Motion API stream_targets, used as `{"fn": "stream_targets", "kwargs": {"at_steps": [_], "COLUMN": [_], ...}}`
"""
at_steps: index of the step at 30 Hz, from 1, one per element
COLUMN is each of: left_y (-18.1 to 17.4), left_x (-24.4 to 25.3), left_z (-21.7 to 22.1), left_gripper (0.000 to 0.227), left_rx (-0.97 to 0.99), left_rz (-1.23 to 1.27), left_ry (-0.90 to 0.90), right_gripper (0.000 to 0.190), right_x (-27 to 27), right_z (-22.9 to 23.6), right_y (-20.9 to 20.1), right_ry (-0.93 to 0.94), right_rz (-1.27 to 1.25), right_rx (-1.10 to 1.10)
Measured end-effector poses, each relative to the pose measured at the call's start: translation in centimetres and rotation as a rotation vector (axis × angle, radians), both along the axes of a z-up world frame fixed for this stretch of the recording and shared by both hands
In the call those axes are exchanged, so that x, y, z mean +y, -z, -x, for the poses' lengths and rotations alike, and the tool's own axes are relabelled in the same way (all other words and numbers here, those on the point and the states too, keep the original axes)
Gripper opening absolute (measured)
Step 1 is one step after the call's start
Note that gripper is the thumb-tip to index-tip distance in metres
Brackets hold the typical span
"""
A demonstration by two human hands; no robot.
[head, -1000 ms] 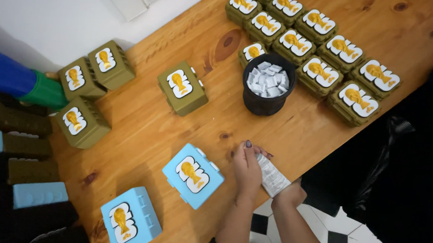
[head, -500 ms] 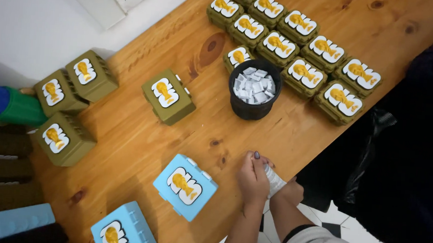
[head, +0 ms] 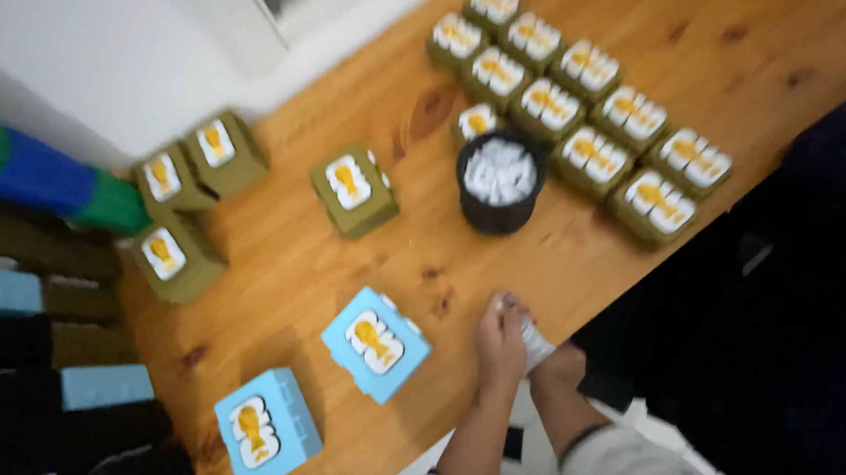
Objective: The person applies glue from a tube to the edges of a light blue box, then presses the lid onto the base. They repeat the process by inserting small white tabs into slots on the box edges to secure the assembly.
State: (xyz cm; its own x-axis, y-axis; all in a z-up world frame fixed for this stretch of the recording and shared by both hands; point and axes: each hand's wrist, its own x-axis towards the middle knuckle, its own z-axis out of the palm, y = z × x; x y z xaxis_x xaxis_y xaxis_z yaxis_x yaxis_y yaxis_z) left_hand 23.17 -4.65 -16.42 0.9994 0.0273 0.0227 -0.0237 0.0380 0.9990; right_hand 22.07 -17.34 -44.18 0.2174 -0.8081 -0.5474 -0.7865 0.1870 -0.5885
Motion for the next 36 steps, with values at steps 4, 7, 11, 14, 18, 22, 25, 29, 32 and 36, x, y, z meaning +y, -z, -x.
{"fn": "stream_targets", "kwargs": {"at_steps": [4, 7, 11, 14, 18, 22, 25, 29, 32, 36], "left_y": [-4.5, -7.9, -14.5, -16.6, -19.1, -17.4, -17.2, -19.0, -19.5, -15.9], "left_x": [1.5, 1.8, 2.1, 3.9, 4.7, 4.4, 4.8, 6.0, 7.1, 9.5], "left_z": [1.2, 2.8, 9.8, 14.8, 19.6, 22.2, 23.4, 23.8, 23.3, 22.3], "left_gripper": [0.042, 0.047, 0.045, 0.04, 0.097, 0.039, 0.012, 0.01, 0.014, 0.009], "left_rx": [0.033, 0.264, 0.312, 0.286, 0.222, 0.294, 0.252, 0.295, 0.281, 0.231], "left_rz": [0.006, 0.189, 0.268, 0.291, -0.009, -0.172, -0.323, -0.281, -0.223, -0.185], "left_ry": [-0.087, -0.059, 0.076, 0.184, 0.331, 0.265, 0.117, 0.063, -0.01, -0.095], "right_gripper": [0.059, 0.047, 0.028, 0.005, 0.015, 0.02, 0.028, 0.023, 0.019, 0.016], "right_x": [-0.7, -1.4, -3.1, -5.3, -6.5, -5.4, -3.6, -1.4, 0.4, 3.1], "right_z": [4.5, 9.7, 15.1, 15.8, 15.9, 15.4, 15.0, 13.8, 12.7, 11.2], "right_y": [-12.6, -22.9, -33.6, -34.5, -37.8, -41.6, -43.7, -44.3, -45.5, -45.7], "right_ry": [-0.1, -0.753, -1.137, -1.168, -1.19, -1.335, -1.483, -1.506, -1.528, -1.64], "right_rz": [-0.144, -0.193, -0.537, -0.599, -0.727, -0.707, -0.606, -0.507, -0.523, -0.404], "right_rx": [-0.303, -0.9, -0.542, -0.575, -0.587, -0.624, -0.583, -0.481, -0.364, -0.282]}}
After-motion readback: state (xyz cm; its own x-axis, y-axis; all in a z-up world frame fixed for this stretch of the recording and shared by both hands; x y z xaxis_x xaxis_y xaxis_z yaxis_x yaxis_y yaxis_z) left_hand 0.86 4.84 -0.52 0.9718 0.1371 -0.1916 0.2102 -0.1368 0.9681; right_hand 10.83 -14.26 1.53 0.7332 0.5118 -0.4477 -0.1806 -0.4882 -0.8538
